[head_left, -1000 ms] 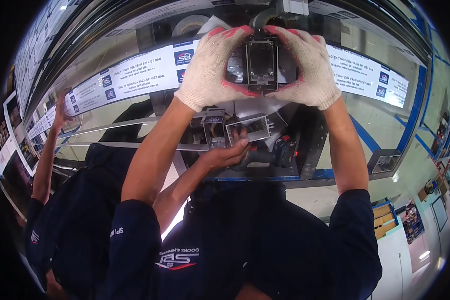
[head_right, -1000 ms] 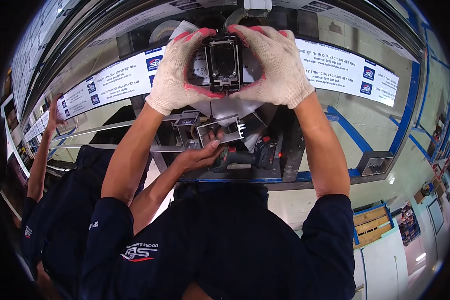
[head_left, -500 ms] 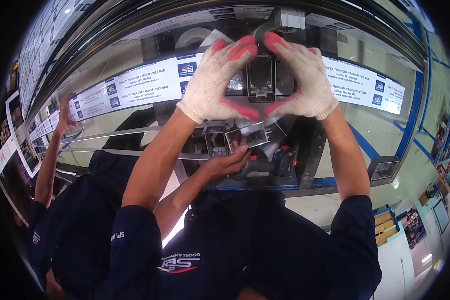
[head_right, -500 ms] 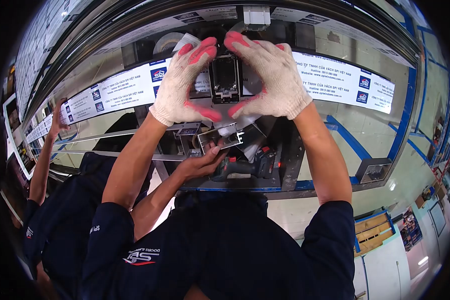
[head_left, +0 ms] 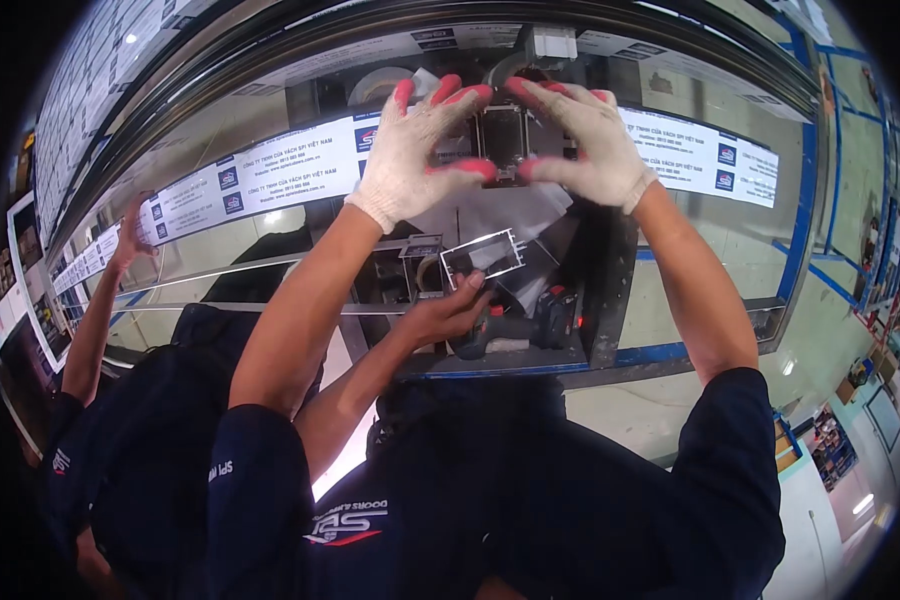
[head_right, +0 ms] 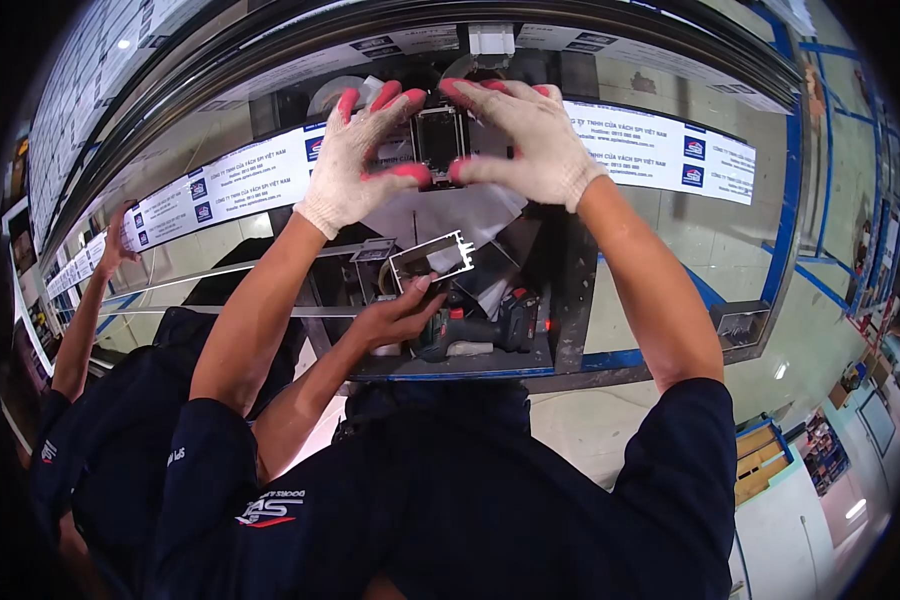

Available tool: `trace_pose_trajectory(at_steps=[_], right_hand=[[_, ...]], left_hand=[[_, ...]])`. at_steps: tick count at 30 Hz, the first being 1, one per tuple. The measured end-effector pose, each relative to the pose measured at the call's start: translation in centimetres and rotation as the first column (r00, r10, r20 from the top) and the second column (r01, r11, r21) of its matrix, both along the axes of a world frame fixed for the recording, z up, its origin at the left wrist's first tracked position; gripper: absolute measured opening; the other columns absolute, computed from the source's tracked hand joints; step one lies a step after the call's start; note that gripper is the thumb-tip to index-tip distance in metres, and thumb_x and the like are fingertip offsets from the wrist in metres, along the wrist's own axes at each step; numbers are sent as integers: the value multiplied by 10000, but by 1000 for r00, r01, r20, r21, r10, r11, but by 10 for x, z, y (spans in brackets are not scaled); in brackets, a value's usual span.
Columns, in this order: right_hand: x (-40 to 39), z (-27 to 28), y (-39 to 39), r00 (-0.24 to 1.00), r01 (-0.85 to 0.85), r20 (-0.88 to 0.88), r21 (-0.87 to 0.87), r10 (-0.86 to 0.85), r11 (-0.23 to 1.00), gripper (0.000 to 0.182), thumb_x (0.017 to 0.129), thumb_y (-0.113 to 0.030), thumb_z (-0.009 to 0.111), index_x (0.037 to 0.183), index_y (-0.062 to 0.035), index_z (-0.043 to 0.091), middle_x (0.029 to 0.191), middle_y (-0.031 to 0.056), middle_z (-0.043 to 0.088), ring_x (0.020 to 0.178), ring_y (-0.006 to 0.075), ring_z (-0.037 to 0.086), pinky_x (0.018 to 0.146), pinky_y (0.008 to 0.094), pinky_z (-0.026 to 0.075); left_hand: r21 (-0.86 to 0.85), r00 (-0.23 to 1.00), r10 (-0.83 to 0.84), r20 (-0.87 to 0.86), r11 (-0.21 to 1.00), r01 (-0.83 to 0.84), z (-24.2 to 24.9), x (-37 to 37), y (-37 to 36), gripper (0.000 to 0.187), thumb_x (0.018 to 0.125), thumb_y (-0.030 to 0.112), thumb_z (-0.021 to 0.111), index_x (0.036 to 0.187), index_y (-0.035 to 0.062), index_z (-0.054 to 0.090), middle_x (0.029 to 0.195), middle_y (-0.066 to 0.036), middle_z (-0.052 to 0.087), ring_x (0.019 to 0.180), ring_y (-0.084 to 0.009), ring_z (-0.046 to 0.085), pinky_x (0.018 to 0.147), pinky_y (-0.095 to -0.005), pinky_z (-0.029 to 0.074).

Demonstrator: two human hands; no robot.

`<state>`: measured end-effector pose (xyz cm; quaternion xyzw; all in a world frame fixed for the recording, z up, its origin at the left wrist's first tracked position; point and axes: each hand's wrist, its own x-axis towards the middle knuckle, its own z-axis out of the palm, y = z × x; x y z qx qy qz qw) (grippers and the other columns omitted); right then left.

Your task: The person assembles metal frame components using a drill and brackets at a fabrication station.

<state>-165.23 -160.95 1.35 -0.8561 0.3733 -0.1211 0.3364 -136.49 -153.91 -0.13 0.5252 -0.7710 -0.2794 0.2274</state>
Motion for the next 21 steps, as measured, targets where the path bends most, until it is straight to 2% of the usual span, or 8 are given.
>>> trace_pose_trajectory(at_steps=[1, 2, 4, 7, 10, 12, 17, 21], right_hand=[[-3, -3, -5, 998, 13, 66, 87, -19, 996, 818, 940, -545, 803, 1646, -197, 583, 1472, 132, 721, 1330, 334, 641, 1155, 466, 391], [-1, 0, -6, 996, 41, 81, 93, -48, 995, 719, 1001, -564, 730, 1614, -204, 622, 1398, 139, 744, 1300, 327, 656, 1150, 454, 406], [8, 7, -13, 993, 44, -117, 119, -30, 992, 727, 997, -624, 706, 1589, -207, 646, 1390, 133, 753, 1312, 335, 651, 1151, 451, 420], [12, 0, -23, 978, 60, -207, 93, -40, 994, 815, 931, -726, 719, 1559, -208, 677, 1406, 139, 763, 1331, 345, 658, 1163, 491, 415], [21, 20, -31, 916, 150, -397, 200, -60, 968, 900, 852, -785, 760, 1555, -227, 692, 1401, 137, 776, 1296, 326, 696, 1192, 513, 360], [29, 31, -38, 884, 205, -468, 365, -12, 908, 898, 845, -739, 799, 1574, -230, 680, 1404, 143, 779, 1252, 311, 711, 1239, 489, 329], [25, 13, -39, 893, 211, -446, 285, -66, 935, 972, 756, -829, 808, 1536, -257, 715, 1408, 86, 797, 1342, 297, 716, 1140, 513, 356], [28, 22, -30, 894, 264, -419, 201, -160, 943, 852, 808, -768, 833, 1494, -269, 753, 1270, 75, 840, 1180, 248, 785, 1160, 404, 435]], left_hand=[[57, 999, 4, -32, 998, -2, 0, 5, -4, 859, 886, 306, 898, 1654, 140, 551, 1528, -122, 698, 1586, -342, 508, 1365, -562, 209], [339, 822, 180, -540, 941, 17, -6, 3, -9, 800, 942, 319, 857, 1658, 140, 547, 1528, -159, 693, 1569, -363, 520, 1358, -560, 210], [315, 994, 92, -55, 947, -71, 9, 2, -17, 754, 984, 419, 811, 1654, 179, 560, 1568, -172, 660, 1574, -383, 502, 1347, -549, 226], [81, 969, 68, 239, 993, -90, -10, 1, -14, 712, 1009, 515, 753, 1645, 246, 578, 1586, -180, 636, 1554, -374, 507, 1320, -538, 272], [197, 919, 25, 394, 974, -112, 2, 0, -23, 712, 1004, 568, 733, 1642, 288, 585, 1582, -146, 636, 1537, -345, 513, 1298, -535, 300], [330, 957, -22, 290, 941, -78, 12, 2, -31, 707, 996, 550, 749, 1637, 295, 593, 1536, -117, 668, 1474, -337, 568, 1264, -536, 348], [340, 968, -51, 246, 940, -37, 14, 3, -36, 702, 995, 523, 761, 1636, 288, 599, 1432, -139, 711, 1280, -369, 696, 1133, -479, 498], [454, 977, -46, 207, 890, -54, 10, 8, -42, 777, 955, 694, 717, 1659, 410, 551, 1622, -157, 611, 1520, -401, 529, 1268, -612, 303]])
